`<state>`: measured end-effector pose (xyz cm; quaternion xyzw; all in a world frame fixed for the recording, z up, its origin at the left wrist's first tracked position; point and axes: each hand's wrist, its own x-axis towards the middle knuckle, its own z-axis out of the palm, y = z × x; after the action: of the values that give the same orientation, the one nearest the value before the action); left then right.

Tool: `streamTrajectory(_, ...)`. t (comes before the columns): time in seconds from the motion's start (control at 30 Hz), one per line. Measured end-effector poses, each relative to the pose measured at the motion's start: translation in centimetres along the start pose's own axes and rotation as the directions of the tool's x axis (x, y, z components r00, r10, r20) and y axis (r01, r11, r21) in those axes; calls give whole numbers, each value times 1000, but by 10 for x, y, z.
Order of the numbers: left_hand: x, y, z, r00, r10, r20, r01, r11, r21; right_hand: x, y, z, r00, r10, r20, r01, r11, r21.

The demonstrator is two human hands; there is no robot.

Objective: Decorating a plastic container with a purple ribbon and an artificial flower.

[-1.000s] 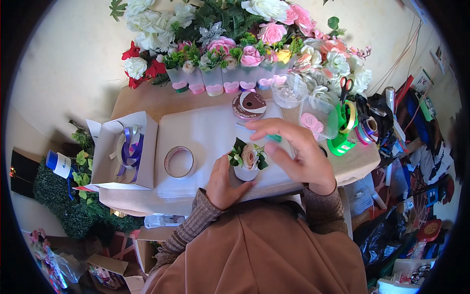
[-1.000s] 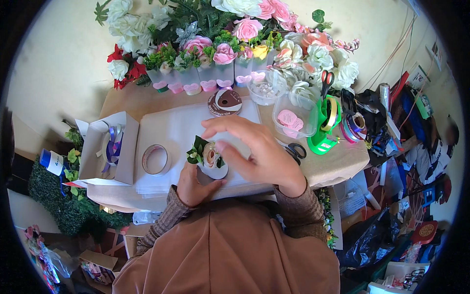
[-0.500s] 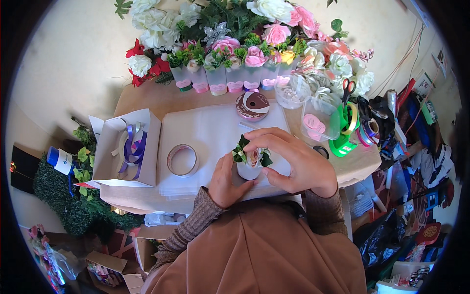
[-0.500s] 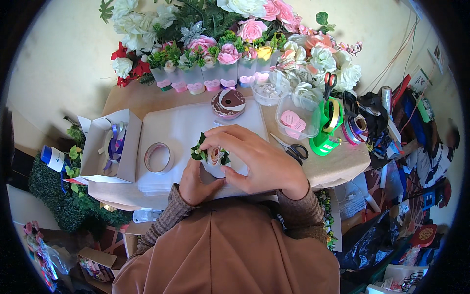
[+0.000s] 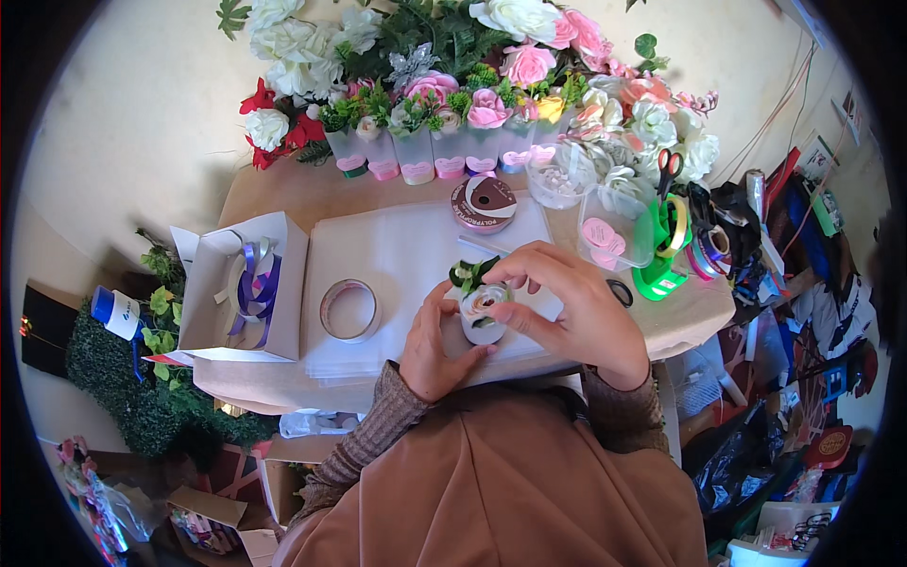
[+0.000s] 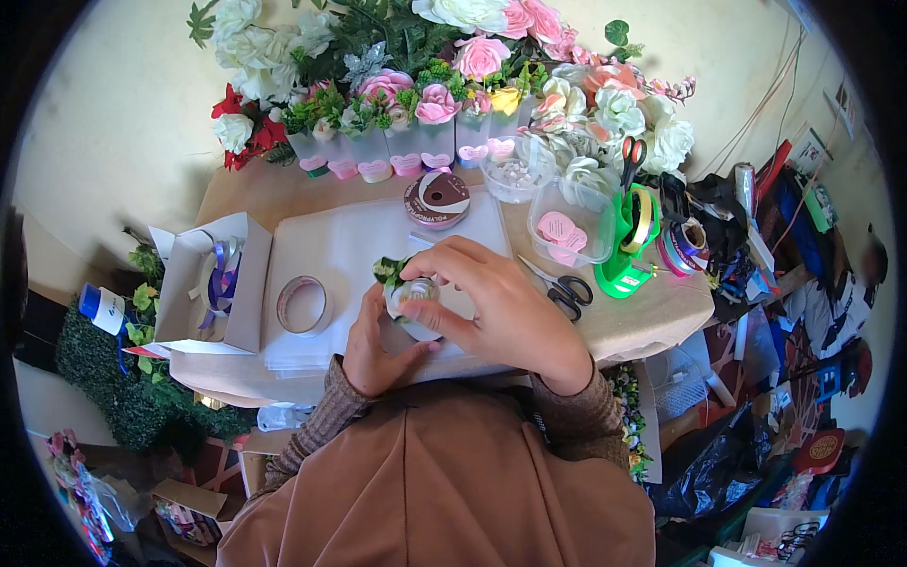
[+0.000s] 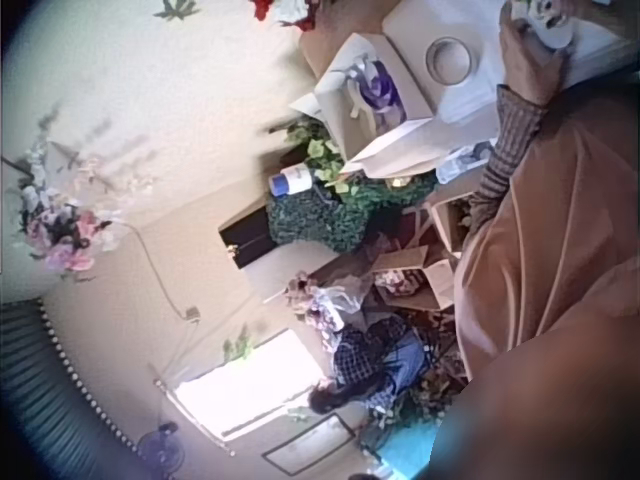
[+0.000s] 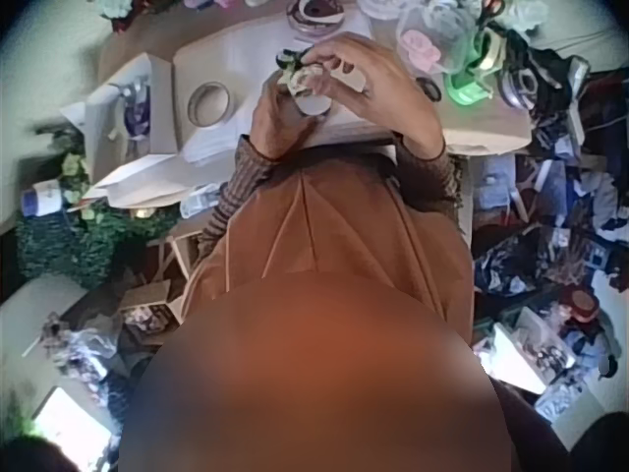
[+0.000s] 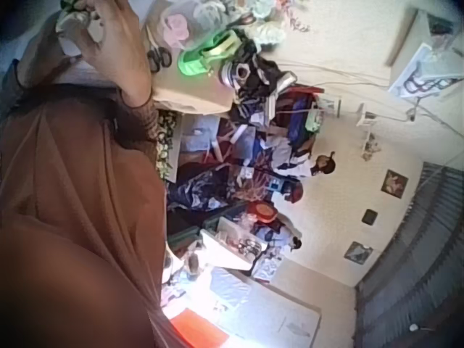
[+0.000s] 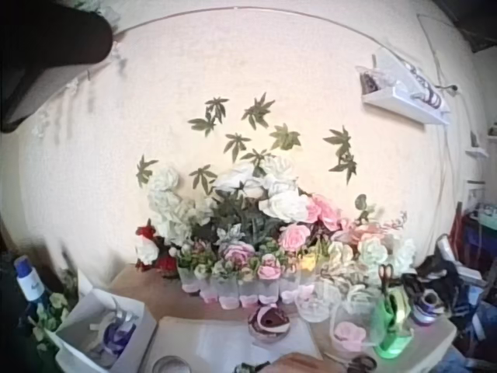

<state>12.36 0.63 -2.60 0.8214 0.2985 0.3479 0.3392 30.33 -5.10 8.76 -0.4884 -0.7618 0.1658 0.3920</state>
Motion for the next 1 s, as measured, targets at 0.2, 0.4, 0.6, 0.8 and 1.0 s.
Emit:
streamTrajectory(0.2,0,-3,-6,997,-32,74,46,978,-204,1,11,-2,965,51,-256,-39,998,50)
streamTrajectory(0.4,5,1,-10,990,73,117,-57,989,-134,6,29,10,975,125,-186,-91,979,181)
streamTrajectory(0.6,4,-1,-14,984,18,178,5,992,-129,13,26,15,980,167,-110,-147,975,168)
streamTrajectory(0.8,7,2,-15,980,10,198,18,990,-140,15,28,15,978,178,-109,-162,977,142)
streamTrajectory(1.0,9,-4,-3,991,100,84,-97,995,-29,17,28,14,986,137,-99,-120,979,164)
